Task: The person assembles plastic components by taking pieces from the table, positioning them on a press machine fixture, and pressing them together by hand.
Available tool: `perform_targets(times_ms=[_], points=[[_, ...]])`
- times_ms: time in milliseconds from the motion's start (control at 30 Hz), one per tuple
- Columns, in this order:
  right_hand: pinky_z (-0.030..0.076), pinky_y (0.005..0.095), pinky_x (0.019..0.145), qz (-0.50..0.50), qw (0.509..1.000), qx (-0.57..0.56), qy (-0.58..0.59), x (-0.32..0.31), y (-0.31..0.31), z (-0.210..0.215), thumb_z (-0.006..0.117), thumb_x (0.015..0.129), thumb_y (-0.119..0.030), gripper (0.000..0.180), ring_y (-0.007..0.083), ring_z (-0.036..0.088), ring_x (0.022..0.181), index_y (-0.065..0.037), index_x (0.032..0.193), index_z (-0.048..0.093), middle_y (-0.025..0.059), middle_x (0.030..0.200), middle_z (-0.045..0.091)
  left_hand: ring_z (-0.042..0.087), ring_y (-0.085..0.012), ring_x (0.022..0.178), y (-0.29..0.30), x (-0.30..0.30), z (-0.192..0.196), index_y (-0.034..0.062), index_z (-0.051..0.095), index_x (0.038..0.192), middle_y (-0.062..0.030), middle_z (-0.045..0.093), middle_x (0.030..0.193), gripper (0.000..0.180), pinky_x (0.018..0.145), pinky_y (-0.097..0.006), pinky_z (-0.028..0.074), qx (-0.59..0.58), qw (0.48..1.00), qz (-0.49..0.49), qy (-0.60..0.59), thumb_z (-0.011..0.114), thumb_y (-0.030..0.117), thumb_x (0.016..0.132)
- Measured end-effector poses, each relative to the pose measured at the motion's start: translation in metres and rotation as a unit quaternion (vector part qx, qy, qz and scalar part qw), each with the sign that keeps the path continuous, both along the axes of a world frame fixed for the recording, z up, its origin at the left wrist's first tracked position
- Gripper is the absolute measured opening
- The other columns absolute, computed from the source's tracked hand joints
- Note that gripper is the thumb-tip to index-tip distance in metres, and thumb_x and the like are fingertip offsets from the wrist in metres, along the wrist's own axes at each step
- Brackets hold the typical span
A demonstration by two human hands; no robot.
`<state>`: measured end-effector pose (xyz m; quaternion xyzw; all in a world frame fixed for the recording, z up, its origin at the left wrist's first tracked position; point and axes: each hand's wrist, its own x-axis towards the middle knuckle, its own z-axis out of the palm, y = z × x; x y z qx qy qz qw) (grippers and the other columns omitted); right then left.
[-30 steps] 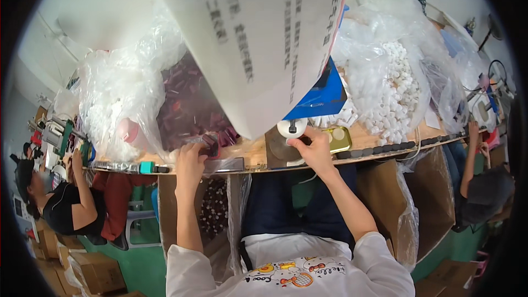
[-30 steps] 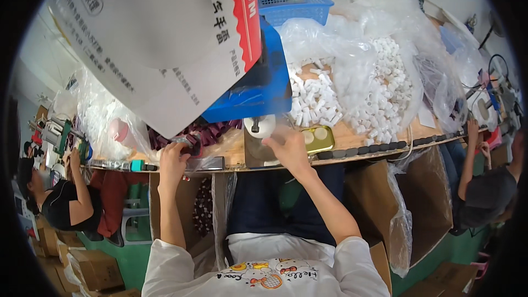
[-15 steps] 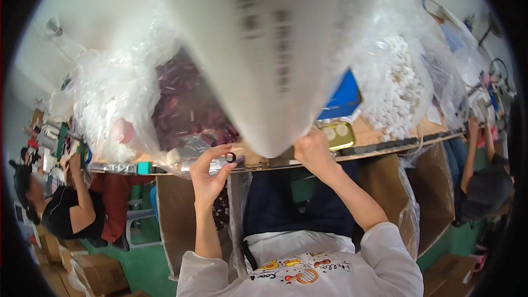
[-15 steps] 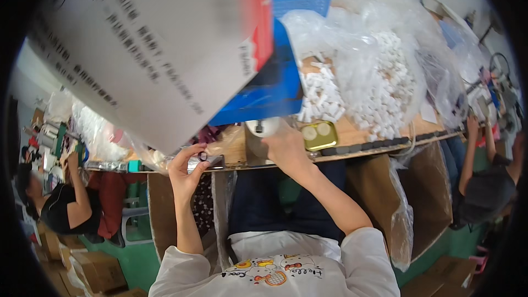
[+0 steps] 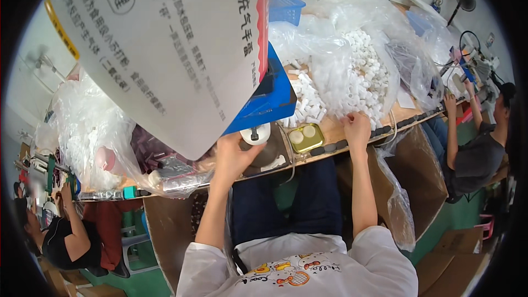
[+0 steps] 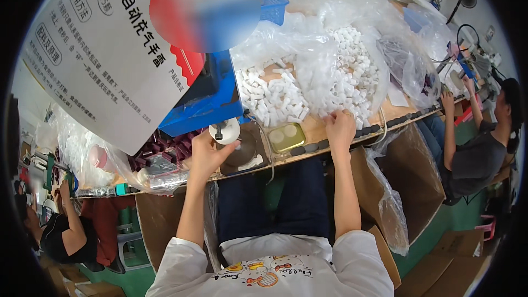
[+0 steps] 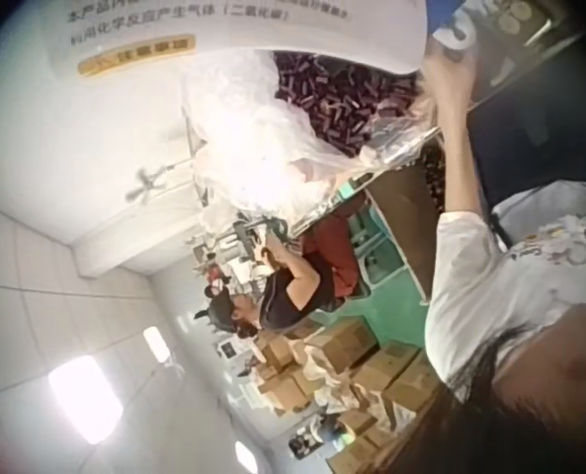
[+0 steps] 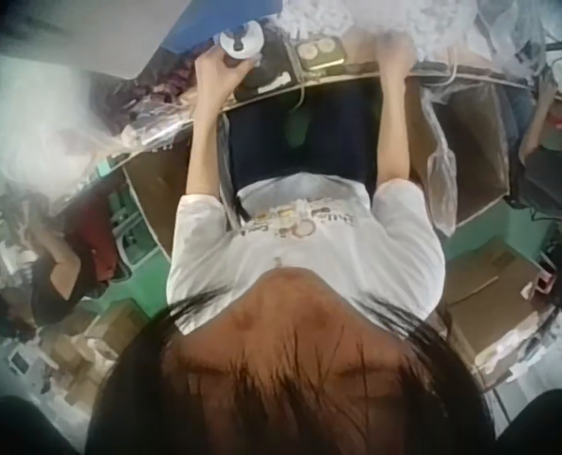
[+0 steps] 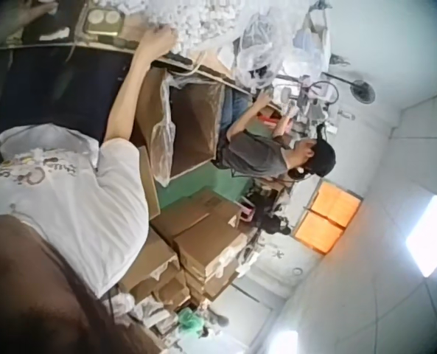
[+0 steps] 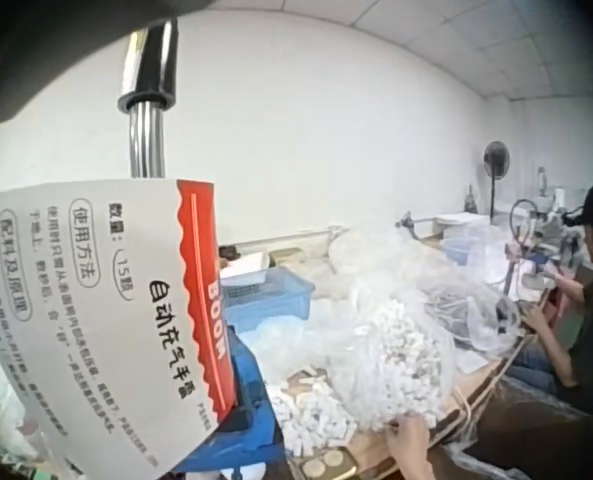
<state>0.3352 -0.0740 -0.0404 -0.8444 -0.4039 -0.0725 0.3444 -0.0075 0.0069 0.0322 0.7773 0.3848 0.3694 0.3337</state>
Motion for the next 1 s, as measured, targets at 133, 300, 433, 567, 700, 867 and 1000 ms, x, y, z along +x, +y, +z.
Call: perform_targets(times_ms=[133, 300, 433, 567, 700, 867, 1000], points=[[0.049, 0.0431, 0.078, 0.062, 0.980, 0.188, -0.022, -0.009, -0.007, -0.003, 0.074, 0.074, -0.002, 0.010, 0.0344, 0.061, 0.087, 0.002, 0.083, 0.071, 0.0148, 0.092, 0.064, 0.071, -0.0244, 0.094, -0.015, 0.010, -0.007, -0.0010, 0.073, 0.100, -0.0124, 0.073, 0.099, 0.033, 0.081, -0.035, 0.054, 0.054, 0.998, -0.005, -0.013, 0.086, 0.005, 0.070], [0.048, 0.0396, 0.083, 0.246, 0.938, 0.203, 0.132, -0.082, -0.005, 0.009, 0.074, 0.074, 0.002, 0.014, 0.0308, 0.060, 0.091, -0.002, 0.087, 0.075, 0.0112, 0.095, 0.064, 0.065, -0.0324, 0.096, -0.024, -0.001, -0.013, 0.0002, 0.074, 0.099, -0.0121, 0.070, 0.094, 0.039, 0.081, -0.039, 0.051, 0.155, 0.986, 0.054, -0.039, 0.086, 0.000, 0.062], [0.050, 0.0365, 0.076, 0.290, 0.948, 0.117, -0.061, -0.082, 0.000, 0.002, 0.074, 0.074, 0.003, 0.011, 0.0264, 0.063, 0.086, -0.002, 0.084, 0.075, 0.0098, 0.097, 0.066, 0.066, -0.0291, 0.083, -0.029, 0.006, -0.007, 0.0009, 0.073, 0.099, -0.0116, 0.070, 0.091, 0.035, 0.073, -0.037, 0.052, 0.129, 0.989, 0.041, -0.055, 0.085, 0.000, 0.066], [0.050, 0.0374, 0.079, 0.259, 0.944, 0.200, 0.050, -0.085, -0.006, 0.009, 0.075, 0.075, 0.003, 0.013, 0.0279, 0.064, 0.087, -0.003, 0.086, 0.076, 0.0109, 0.097, 0.068, 0.068, -0.0278, 0.081, -0.026, 0.006, -0.019, 0.0016, 0.073, 0.097, -0.0103, 0.071, 0.092, 0.030, 0.070, -0.036, 0.053, 0.138, 0.989, 0.048, -0.034, 0.084, 0.001, 0.069], [0.052, 0.0320, 0.081, 0.232, 0.928, 0.231, 0.180, -0.093, -0.012, 0.018, 0.074, 0.080, 0.002, 0.020, 0.0227, 0.068, 0.093, -0.001, 0.100, 0.074, 0.0093, 0.102, 0.071, 0.066, -0.0268, 0.078, -0.013, 0.007, -0.032, 0.0019, 0.074, 0.096, -0.0097, 0.070, 0.087, 0.029, 0.069, -0.037, 0.051, 0.130, 0.989, 0.063, -0.035, 0.084, 0.001, 0.069], [0.054, 0.0273, 0.085, 0.284, 0.815, 0.250, 0.438, -0.120, -0.003, 0.020, 0.070, 0.088, 0.004, 0.021, 0.0131, 0.067, 0.095, 0.002, 0.109, 0.071, 0.0059, 0.107, 0.071, 0.062, -0.0270, 0.071, -0.019, 0.018, -0.048, 0.0016, 0.074, 0.091, -0.0098, 0.066, 0.079, 0.027, 0.064, -0.038, 0.047, 0.135, 0.983, 0.100, -0.079, 0.086, 0.005, 0.068], [0.052, 0.0277, 0.088, 0.354, 0.777, 0.253, 0.455, -0.146, 0.012, 0.029, 0.070, 0.089, 0.002, 0.022, 0.0138, 0.067, 0.097, 0.003, 0.111, 0.071, 0.0067, 0.108, 0.071, 0.063, -0.0250, 0.072, -0.030, 0.026, -0.056, -0.0012, 0.073, 0.088, -0.0097, 0.064, 0.078, 0.026, 0.063, -0.036, 0.048, 0.140, 0.972, 0.178, -0.064, 0.088, 0.008, 0.069]])
